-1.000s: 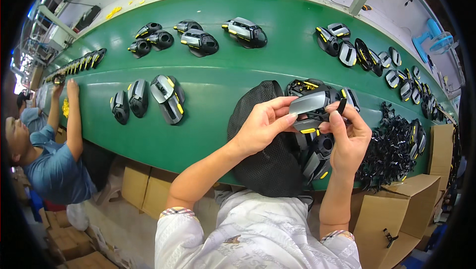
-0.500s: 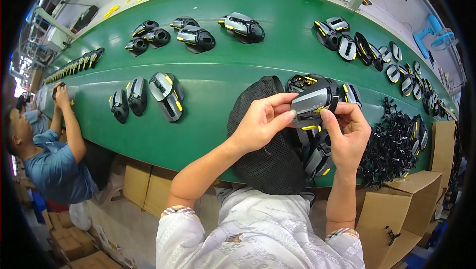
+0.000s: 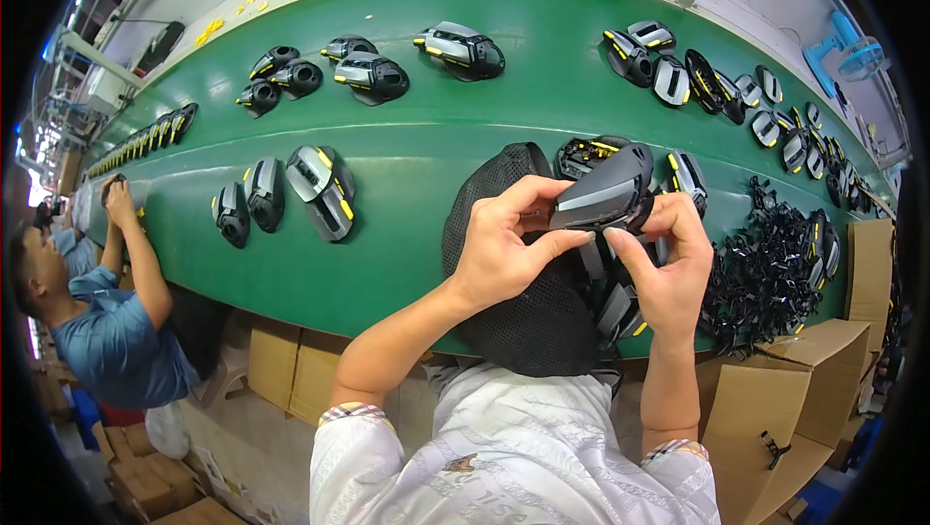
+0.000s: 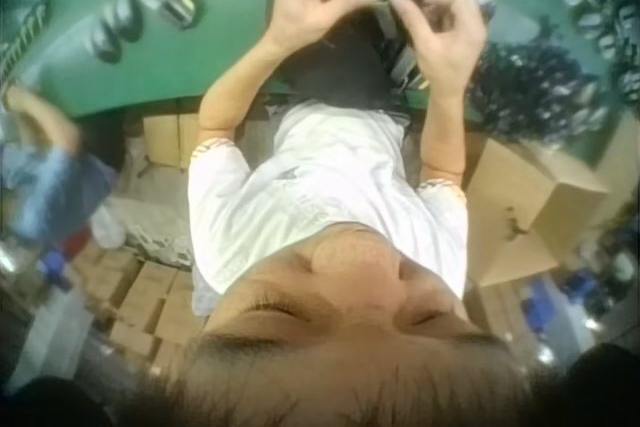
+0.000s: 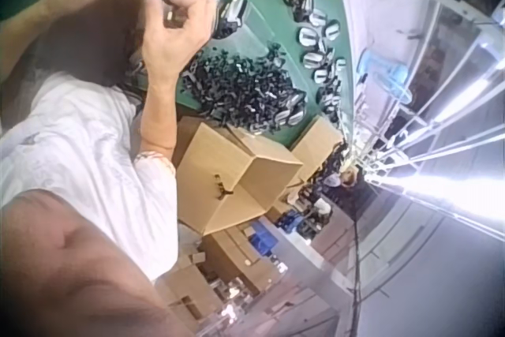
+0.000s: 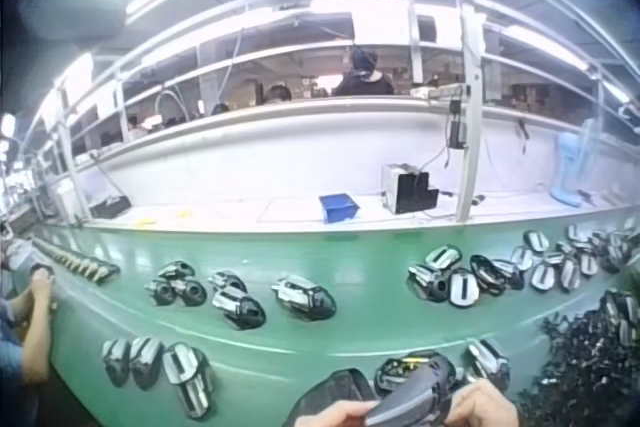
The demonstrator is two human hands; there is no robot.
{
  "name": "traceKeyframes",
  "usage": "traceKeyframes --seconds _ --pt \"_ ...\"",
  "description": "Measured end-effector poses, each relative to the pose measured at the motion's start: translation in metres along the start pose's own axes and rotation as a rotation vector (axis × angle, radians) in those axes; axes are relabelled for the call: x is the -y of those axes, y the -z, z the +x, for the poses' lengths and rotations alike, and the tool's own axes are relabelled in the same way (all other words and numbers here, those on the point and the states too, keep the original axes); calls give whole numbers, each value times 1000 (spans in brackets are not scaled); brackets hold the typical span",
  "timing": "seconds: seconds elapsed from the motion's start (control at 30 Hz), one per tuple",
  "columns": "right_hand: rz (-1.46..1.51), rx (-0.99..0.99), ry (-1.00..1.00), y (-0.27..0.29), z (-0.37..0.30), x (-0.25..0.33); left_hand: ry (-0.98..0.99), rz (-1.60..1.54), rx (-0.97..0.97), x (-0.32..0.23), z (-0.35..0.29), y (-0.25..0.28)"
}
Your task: The person assembles electronic components and wires into casings by hand on a production line.
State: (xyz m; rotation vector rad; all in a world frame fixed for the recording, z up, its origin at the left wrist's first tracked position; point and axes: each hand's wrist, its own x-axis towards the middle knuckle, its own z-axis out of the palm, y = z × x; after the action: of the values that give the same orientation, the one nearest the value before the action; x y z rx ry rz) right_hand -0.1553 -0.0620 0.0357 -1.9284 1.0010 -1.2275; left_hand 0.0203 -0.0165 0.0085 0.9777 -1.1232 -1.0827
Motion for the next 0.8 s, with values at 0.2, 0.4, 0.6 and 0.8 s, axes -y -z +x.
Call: traceKeyframes --seconds 0.2,0.4,0.6,0.8 --pt "87 82 -4 16 11 -3 -256 123 16 -2 -1 -5" --pt "107 101 -139 9 5 -9 -297 464 25 -1 0 2" --pt "60 206 -131 20 16 -5 -262 286 39 1 3 -6" --pt "-57 168 2 17 17 -6 -39 -105 37 7 2 -11"
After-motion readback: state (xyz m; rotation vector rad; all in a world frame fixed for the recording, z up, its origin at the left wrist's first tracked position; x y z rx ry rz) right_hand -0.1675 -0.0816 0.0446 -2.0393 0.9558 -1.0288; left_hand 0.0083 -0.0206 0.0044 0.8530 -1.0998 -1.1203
